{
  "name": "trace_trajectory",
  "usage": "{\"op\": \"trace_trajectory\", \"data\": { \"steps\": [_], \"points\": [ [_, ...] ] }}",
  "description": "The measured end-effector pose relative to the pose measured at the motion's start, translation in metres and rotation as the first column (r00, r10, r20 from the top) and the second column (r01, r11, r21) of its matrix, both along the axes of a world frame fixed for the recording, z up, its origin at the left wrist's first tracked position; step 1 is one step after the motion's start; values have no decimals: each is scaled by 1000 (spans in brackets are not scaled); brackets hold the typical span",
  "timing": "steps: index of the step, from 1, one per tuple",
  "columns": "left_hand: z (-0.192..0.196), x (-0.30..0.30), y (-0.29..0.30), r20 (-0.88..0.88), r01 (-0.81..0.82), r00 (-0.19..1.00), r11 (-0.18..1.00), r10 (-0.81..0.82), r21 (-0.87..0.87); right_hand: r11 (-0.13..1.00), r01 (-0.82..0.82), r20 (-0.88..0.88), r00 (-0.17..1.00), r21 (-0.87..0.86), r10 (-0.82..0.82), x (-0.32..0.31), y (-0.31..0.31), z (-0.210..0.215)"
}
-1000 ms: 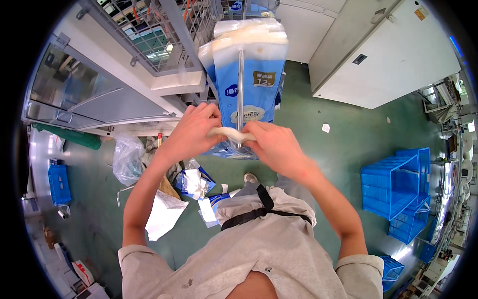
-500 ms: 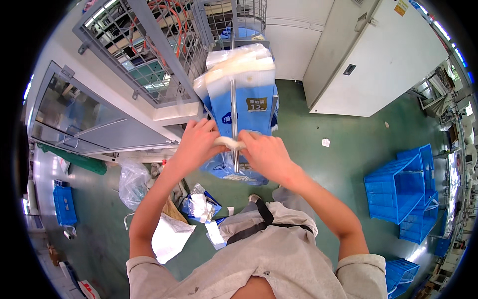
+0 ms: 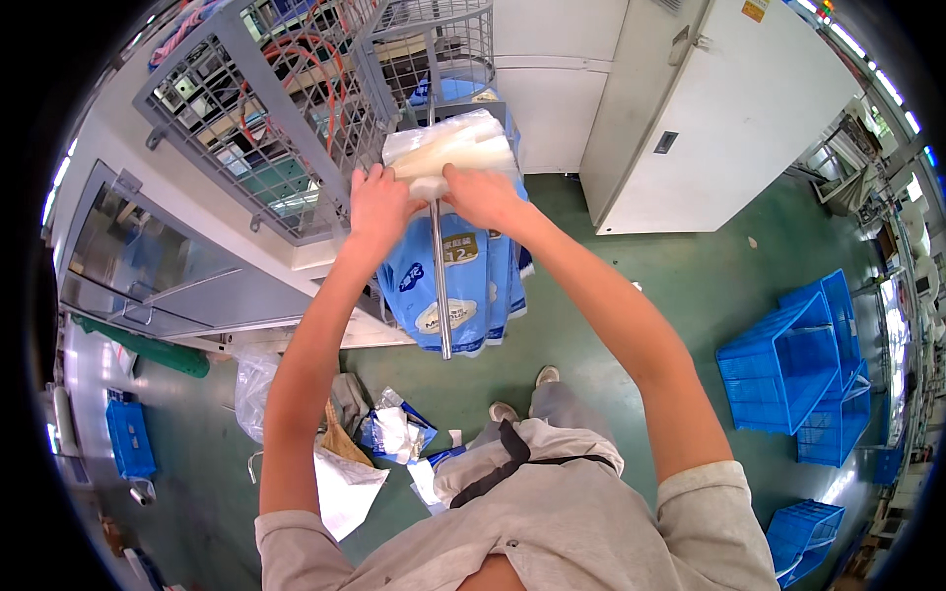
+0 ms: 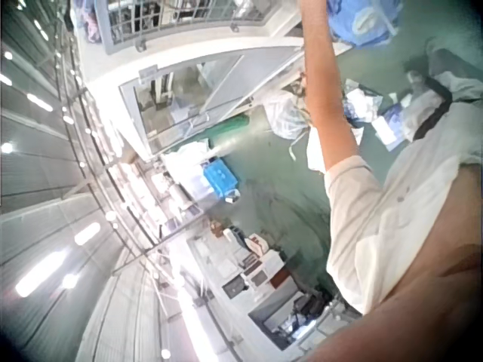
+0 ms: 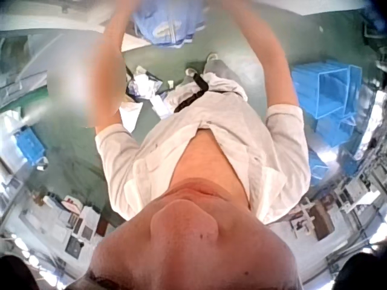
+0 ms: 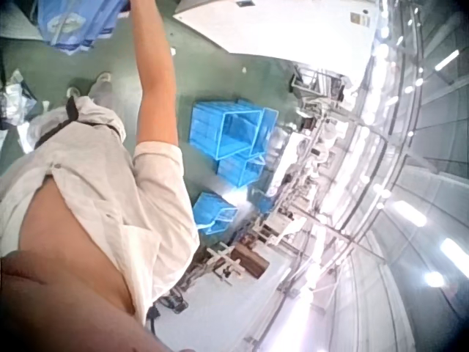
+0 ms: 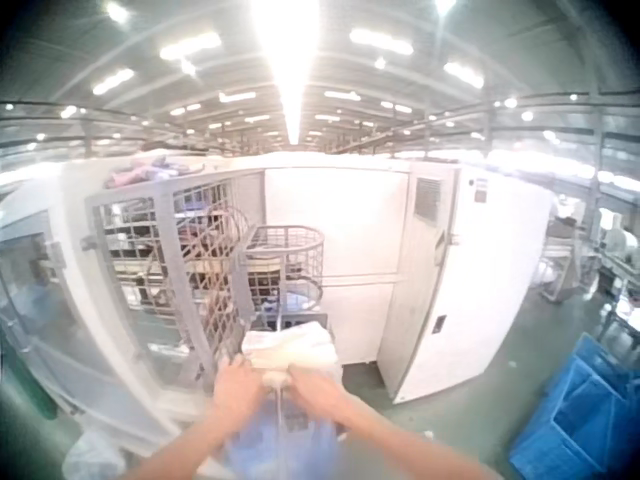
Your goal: The person removes a plastic tie from a bundle of plastic bags on the floor, unfolds several individual bags, and hangs them onto a metal rack.
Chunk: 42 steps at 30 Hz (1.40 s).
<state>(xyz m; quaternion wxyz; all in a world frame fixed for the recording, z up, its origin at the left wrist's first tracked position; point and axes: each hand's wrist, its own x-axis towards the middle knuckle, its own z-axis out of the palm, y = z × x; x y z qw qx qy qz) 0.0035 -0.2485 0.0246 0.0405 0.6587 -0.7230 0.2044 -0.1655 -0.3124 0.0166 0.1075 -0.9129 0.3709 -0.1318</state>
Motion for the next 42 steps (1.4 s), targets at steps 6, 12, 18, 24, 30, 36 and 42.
{"op": "trace_trajectory", "data": {
  "steps": [6,12,18,24,30,36,42],
  "points": [
    [-9,7,-8,0,15,1000,996,-15,-84,998,55,-14,998,-14,-55,3,-3,-1],
    [-28,16,4,-35,69,996,981,-76,-182,1000,4,-78,997,-19,-5,-4,-17,4],
    [-30,8,8,-62,-26,998,982,14,-189,993,-55,43,997,-100,60,-10,-18,-4],
    [-42,-46,94,-397,-242,916,869,58,-431,994,84,140,986,73,-94,-104,-6,-60],
    [-206,-136,359,-633,-630,369,684,681,369,860,-105,-300,910,500,286,-317,68,-274],
    [-218,-381,479,-342,-382,15,322,940,867,621,42,-494,649,782,579,-514,157,-344],
    [-243,-532,469,-371,-377,-71,319,926,869,353,247,-395,802,903,448,-527,171,-337]
  ]
}}
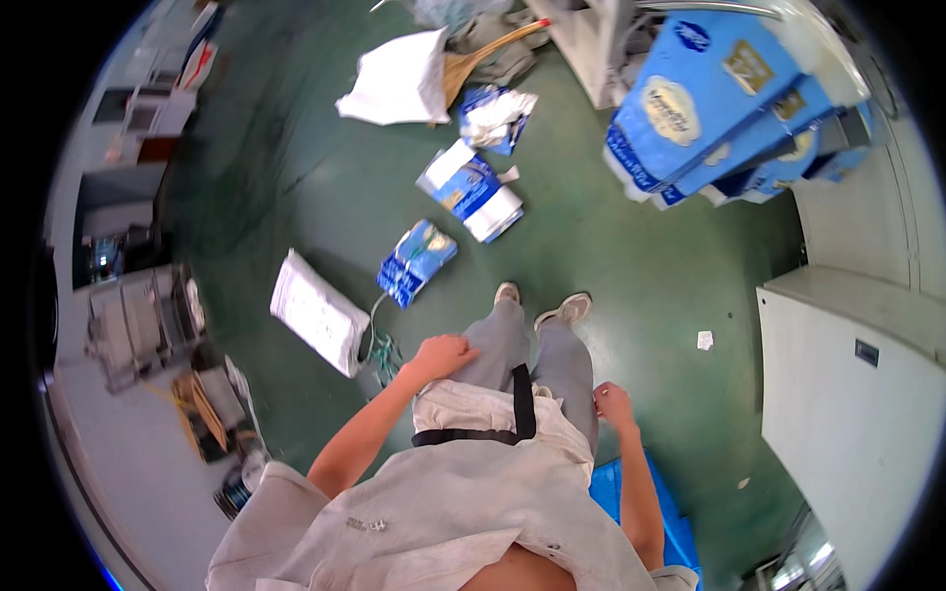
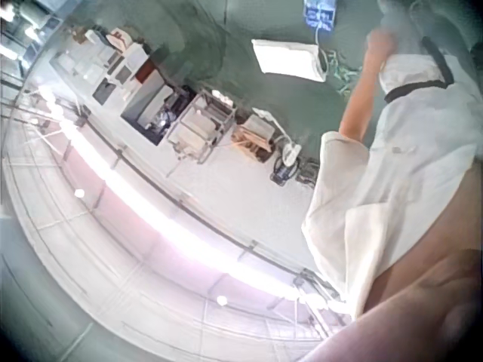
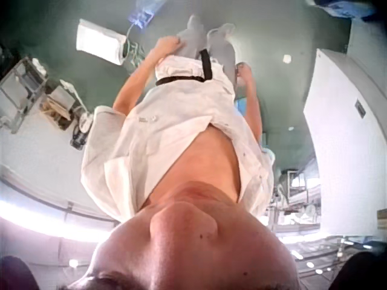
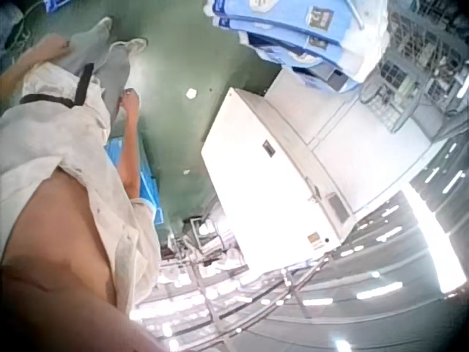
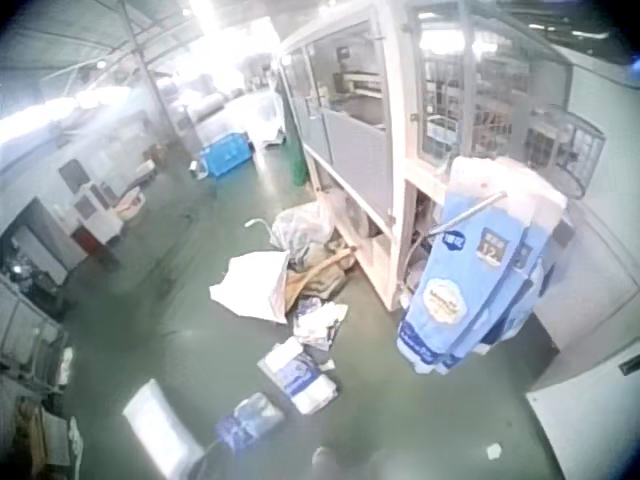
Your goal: The person removes a plastic tie from a bundle of plastic bags on the floor, unfolds several individual bags, and hangs them onto a metal rack.
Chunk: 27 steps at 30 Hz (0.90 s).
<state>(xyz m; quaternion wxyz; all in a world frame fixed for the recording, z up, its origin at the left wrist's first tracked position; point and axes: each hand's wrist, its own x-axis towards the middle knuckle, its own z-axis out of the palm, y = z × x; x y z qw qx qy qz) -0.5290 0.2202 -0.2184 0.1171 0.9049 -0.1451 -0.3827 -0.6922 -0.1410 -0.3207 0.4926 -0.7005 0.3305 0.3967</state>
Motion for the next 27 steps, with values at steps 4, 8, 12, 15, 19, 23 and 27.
{"op": "trace_trajectory", "data": {
  "steps": [4,8,12,15,19,23,27],
  "points": [
    [-6,-58,9,-167,40,986,979,-6,200,963,-252,-122,957,91,262,14,5,20],
    [-27,-115,48,-268,-38,958,969,105,246,909,-415,-73,906,29,416,5,48,28],
    [-61,-164,111,-648,-208,726,972,231,113,932,-316,51,949,179,312,-30,86,5],
    [-75,-212,169,-701,-347,677,937,221,-39,900,-391,24,919,192,394,-55,134,14],
    [-66,-251,205,-728,-464,629,883,275,-68,823,-492,140,871,286,472,-83,161,21],
    [-69,-271,219,-687,-393,675,919,270,-25,771,-478,57,862,420,503,-101,173,34],
    [-93,-278,215,-382,-559,759,829,527,32,633,-386,-172,749,671,639,-140,192,26]
  ]
}}
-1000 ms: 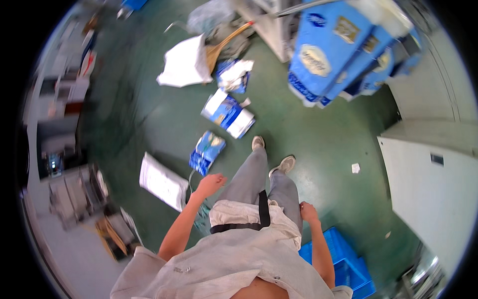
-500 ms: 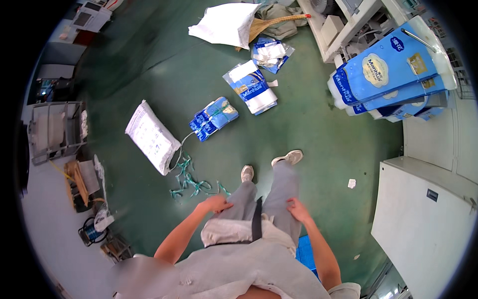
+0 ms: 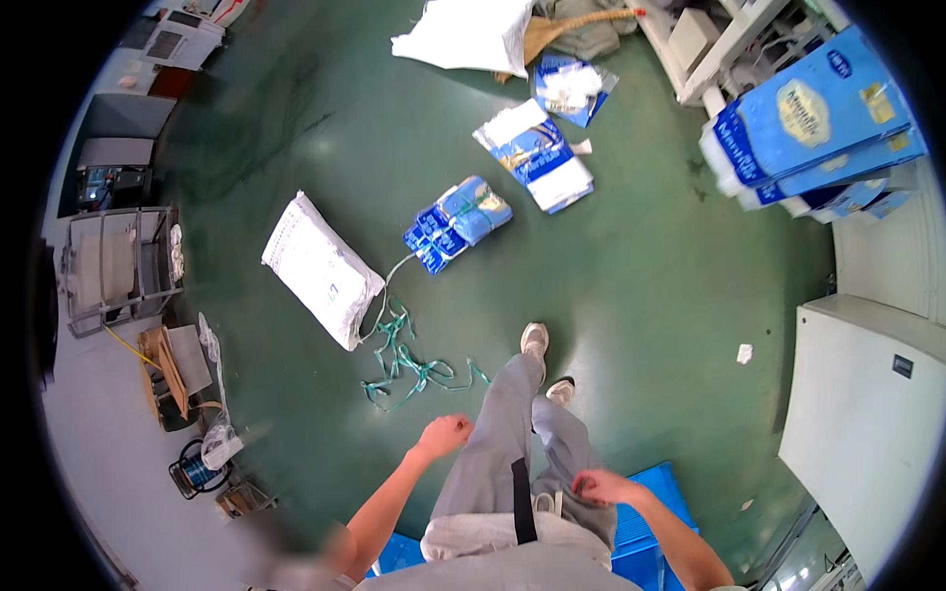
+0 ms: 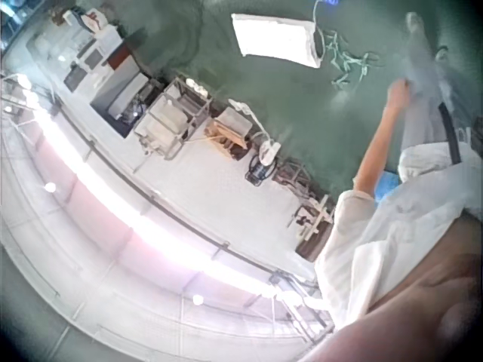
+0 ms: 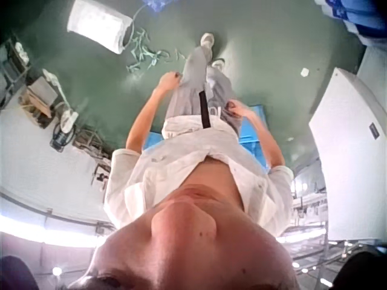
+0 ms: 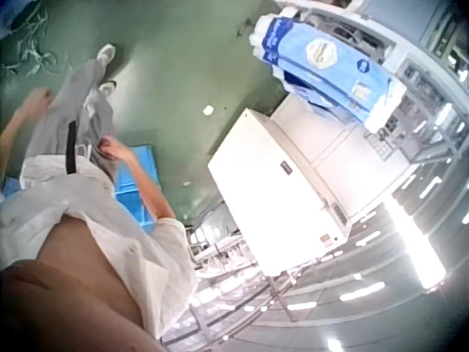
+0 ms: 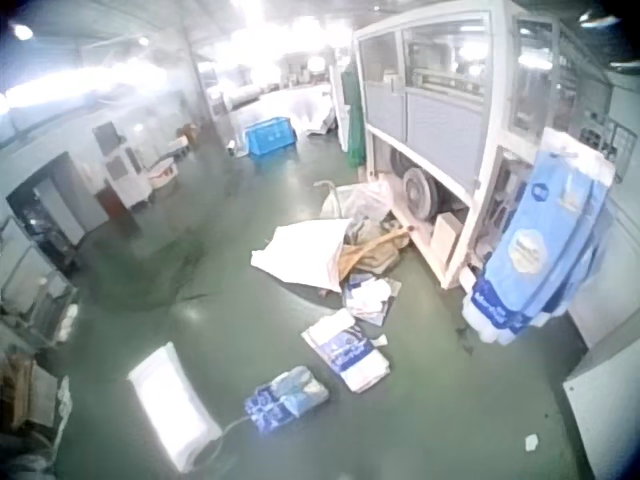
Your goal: The person removes a plastic tie from a bundle of plastic bags on the floor, unfolds several individual bags, and hangs them onto a metal rack.
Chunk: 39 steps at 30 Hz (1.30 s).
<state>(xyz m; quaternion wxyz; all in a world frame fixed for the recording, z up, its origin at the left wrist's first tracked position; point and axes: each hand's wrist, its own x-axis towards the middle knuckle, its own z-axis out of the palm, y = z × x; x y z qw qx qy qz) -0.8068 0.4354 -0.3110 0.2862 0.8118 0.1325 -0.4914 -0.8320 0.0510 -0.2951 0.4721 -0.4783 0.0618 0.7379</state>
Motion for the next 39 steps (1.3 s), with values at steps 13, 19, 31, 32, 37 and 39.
{"op": "trace_trajectory", "data": {
  "steps": [13,19,31,32,37,39],
  "points": [
    [-414,137,151,34,-327,944,944,328,-40,560,780,569,604,-280,-557,55,-26,-309],
    [-508,268,56,255,-774,383,459,888,-437,529,842,616,473,-105,-630,112,-2,-457],
    [-546,383,125,500,-871,276,433,821,-230,626,754,466,488,202,-738,127,89,-594],
    [-550,385,121,458,-873,331,452,825,-183,625,758,476,487,187,-732,129,85,-594],
    [-558,380,150,477,-849,232,416,848,-326,608,777,455,488,162,-745,128,68,-583],
    [-556,376,121,512,-865,247,425,823,-265,585,805,553,444,99,-705,124,36,-582]
  ]
}}
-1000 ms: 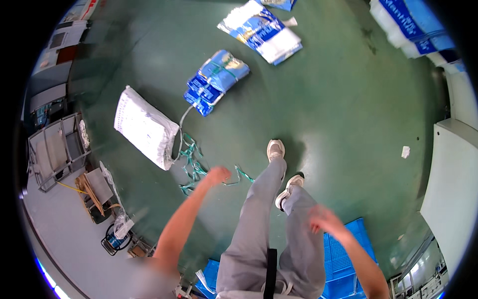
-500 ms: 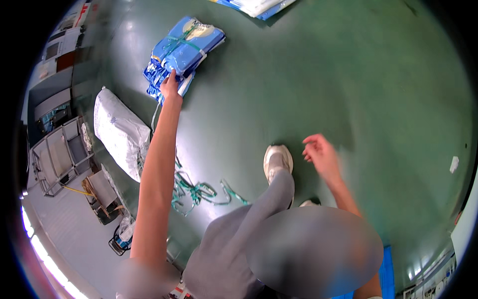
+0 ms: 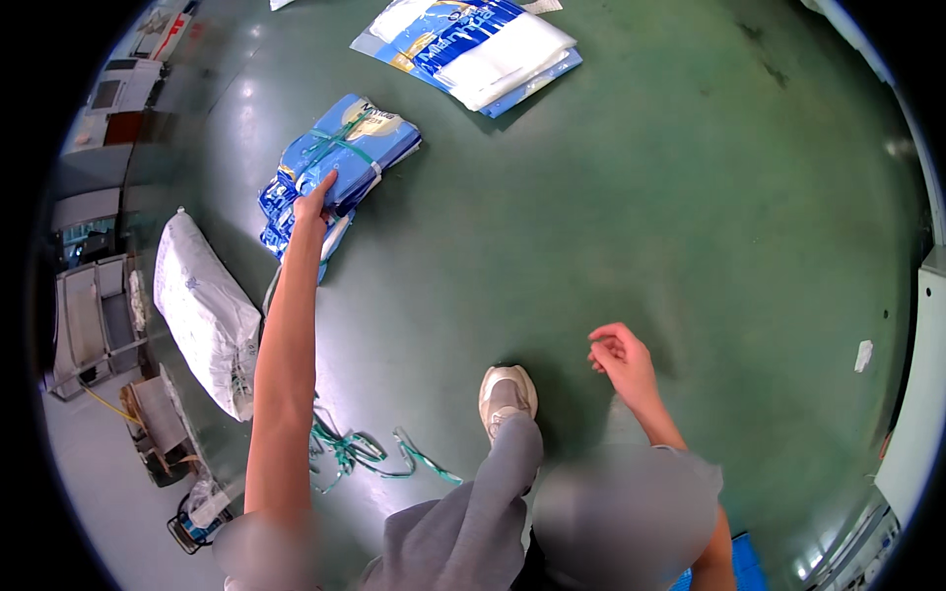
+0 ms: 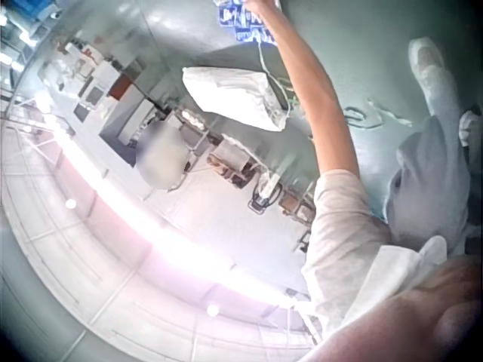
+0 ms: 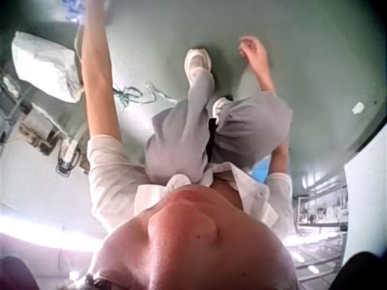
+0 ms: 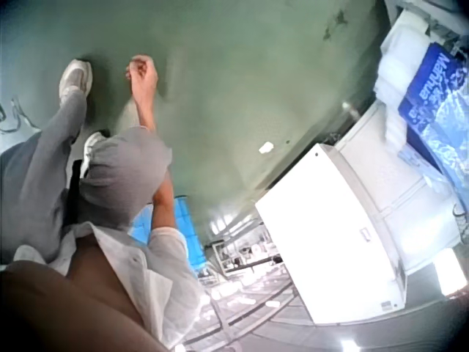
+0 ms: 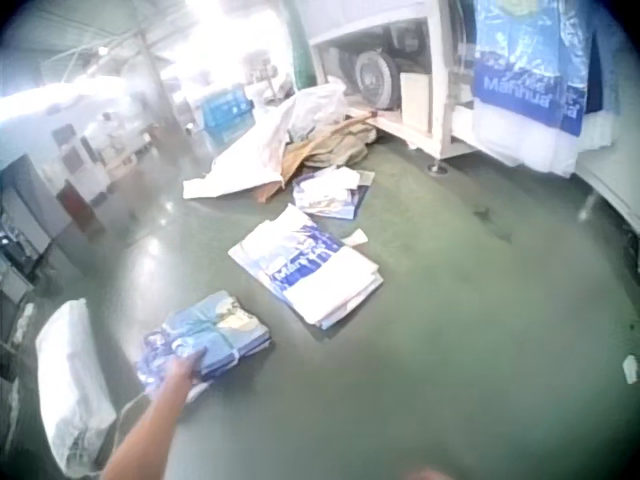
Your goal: The person removes a plastic tie from a bundle of plastic bags on the floor, unfolds several individual bags, and hangs them onto a metal rack.
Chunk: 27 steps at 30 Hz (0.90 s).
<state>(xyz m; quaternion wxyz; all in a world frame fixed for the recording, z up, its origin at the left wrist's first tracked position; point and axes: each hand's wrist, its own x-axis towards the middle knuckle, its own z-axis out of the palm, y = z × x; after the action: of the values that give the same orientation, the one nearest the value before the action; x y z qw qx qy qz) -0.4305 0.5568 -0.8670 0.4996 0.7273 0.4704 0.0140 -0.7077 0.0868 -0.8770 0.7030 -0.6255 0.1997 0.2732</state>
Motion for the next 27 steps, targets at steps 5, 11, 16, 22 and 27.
{"op": "trace_trajectory", "data": {
  "steps": [5,11,16,22,27],
  "points": [
    [-4,1,-28,220,-44,972,981,87,-191,997,36,-57,998,-61,-40,-3,-35,6],
    [-12,-6,-31,282,-4,948,895,145,-446,989,-51,-93,995,-142,37,-17,-67,3],
    [3,-50,-50,308,125,951,893,16,-433,990,-31,-66,998,-135,22,-18,-56,13],
    [13,-161,-135,338,280,937,758,-85,-589,997,-38,184,982,-62,49,11,-10,34],
    [-5,-256,-206,218,286,958,641,-185,-712,895,41,437,882,-443,176,13,-3,41]
  ]
}}
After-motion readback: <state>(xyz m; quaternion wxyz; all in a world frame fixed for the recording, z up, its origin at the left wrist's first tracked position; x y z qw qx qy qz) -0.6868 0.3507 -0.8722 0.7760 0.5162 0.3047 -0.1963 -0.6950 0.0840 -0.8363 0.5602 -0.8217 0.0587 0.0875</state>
